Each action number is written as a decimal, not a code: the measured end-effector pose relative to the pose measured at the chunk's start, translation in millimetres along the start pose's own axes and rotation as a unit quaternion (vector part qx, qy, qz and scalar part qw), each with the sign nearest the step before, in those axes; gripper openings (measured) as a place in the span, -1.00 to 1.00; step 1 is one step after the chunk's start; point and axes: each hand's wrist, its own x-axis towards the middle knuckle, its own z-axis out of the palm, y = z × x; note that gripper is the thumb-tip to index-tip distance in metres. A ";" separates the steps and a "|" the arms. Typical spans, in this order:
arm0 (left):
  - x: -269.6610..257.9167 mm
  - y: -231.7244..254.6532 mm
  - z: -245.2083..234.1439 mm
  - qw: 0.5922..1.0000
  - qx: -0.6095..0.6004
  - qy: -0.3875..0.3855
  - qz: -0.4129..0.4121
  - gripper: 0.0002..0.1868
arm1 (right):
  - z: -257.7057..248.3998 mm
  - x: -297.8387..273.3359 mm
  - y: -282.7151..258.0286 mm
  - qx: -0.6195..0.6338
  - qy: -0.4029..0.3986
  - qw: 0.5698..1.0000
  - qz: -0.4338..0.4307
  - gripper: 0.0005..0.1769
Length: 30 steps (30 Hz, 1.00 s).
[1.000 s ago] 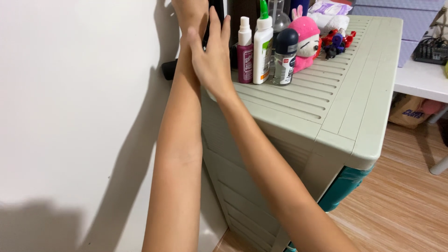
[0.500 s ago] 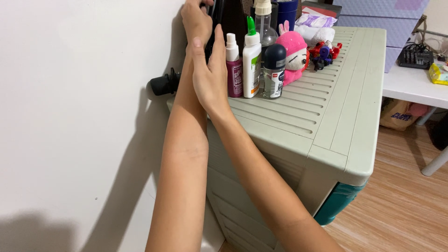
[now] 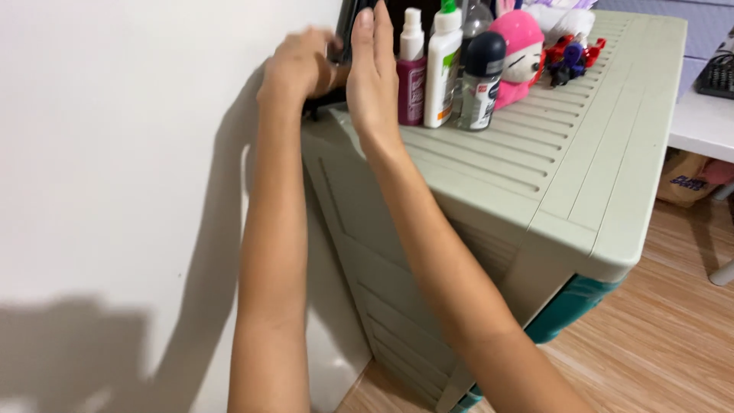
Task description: Clean and organize computer parts and accessories on a desk.
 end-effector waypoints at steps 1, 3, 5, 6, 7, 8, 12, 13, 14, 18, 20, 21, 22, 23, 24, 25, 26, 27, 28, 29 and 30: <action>-16.2 11.0 -19.0 0.983 0.078 -0.148 -0.080 -0.59 | 0.5 -2.6 -4.2 -0.002 -0.006 1.000 0.002 -0.13; -31.2 13.3 -21.9 0.970 0.133 -0.173 -0.105 -0.50 | -3.0 -5.9 5.6 0.010 -0.021 1.000 -0.010 -0.15; -40.6 10.0 -17.9 0.954 0.187 -0.195 -0.127 -0.42 | -7.1 -8.1 11.6 0.022 -0.034 0.999 -0.025 -0.17; -42.7 5.8 -11.0 0.965 0.169 -0.151 -0.132 -0.44 | -10.5 -8.5 13.1 0.036 -0.039 0.998 -0.037 -0.18; -44.5 1.7 -4.0 0.973 0.151 -0.106 -0.138 -0.46 | -14.3 -8.7 14.7 0.050 -0.043 0.997 -0.049 -0.20; -46.6 2.2 -1.6 0.973 0.151 -0.106 -0.138 -0.46 | -18.8 -10.5 15.9 0.050 -0.043 0.997 -0.049 -0.20; -53.4 14.5 4.3 0.984 0.095 -0.086 -0.123 -0.59 | -31.6 -16.1 13.6 0.054 -0.035 0.997 -0.034 -0.22; -56.7 19.4 6.0 0.987 0.100 -0.061 -0.108 -0.66 | -33.8 -19.0 12.2 0.051 -0.035 0.997 -0.034 -0.21; -53.9 21.9 12.9 0.987 0.100 -0.061 -0.107 -0.66 | -33.1 -22.6 3.3 0.051 -0.035 0.997 -0.035 -0.21; -46.0 36.0 35.9 0.985 0.131 -0.008 -0.112 -0.73 | -34.4 -43.5 -22.0 0.003 -0.020 1.000 0.006 -0.29; -40.2 44.3 47.6 0.986 0.123 0.002 -0.110 -0.78 | -40.0 -48.8 -22.2 -0.029 -0.014 0.999 0.017 -0.30; -37.3 47.2 55.5 0.985 0.106 -0.016 -0.134 -0.73 | -44.1 -48.8 -18.0 -0.053 -0.022 0.998 -0.001 -0.27; -35.3 50.0 64.1 0.983 0.090 -0.035 -0.158 -0.68 | -48.6 -49.8 -13.2 -0.076 -0.029 0.997 -0.017 -0.21; -33.5 48.3 70.6 0.983 0.089 -0.036 -0.157 -0.68 | -49.8 -49.3 -13.0 -0.078 -0.027 0.996 -0.018 -0.21; -32.4 46.7 77.6 0.983 0.098 0.015 -0.156 -0.63 | -51.4 -49.4 -12.7 -0.080 -0.033 0.996 -0.028 -0.19; -31.5 45.1 84.8 0.980 0.107 0.065 -0.154 -0.51 | -53.1 -49.7 -12.1 -0.083 -0.038 0.995 -0.038 -0.17; -39.0 50.0 70.7 0.980 0.106 0.062 -0.154 -0.51 | -50.9 -51.8 -21.1 -0.084 -0.036 0.995 -0.036 -0.17; -46.4 54.9 56.4 0.983 0.089 0.049 -0.154 -0.44 | -48.7 -53.9 -30.1 -0.072 -0.036 0.997 -0.007 -0.17; -51.2 59.8 40.7 0.985 0.073 0.038 -0.154 -0.36 | -45.8 -53.6 -39.8 -0.059 -0.036 0.997 0.019 -0.16; -56.2 59.4 34.3 0.985 0.073 0.037 -0.152 -0.36 | -48.1 -52.8 -32.7 -0.060 -0.034 0.997 0.019 -0.16; -61.1 58.5 27.3 0.986 -0.014 0.019 -0.168 -0.33 | -49.8 -51.8 -25.6 -0.061 -0.037 0.997 0.007 -0.16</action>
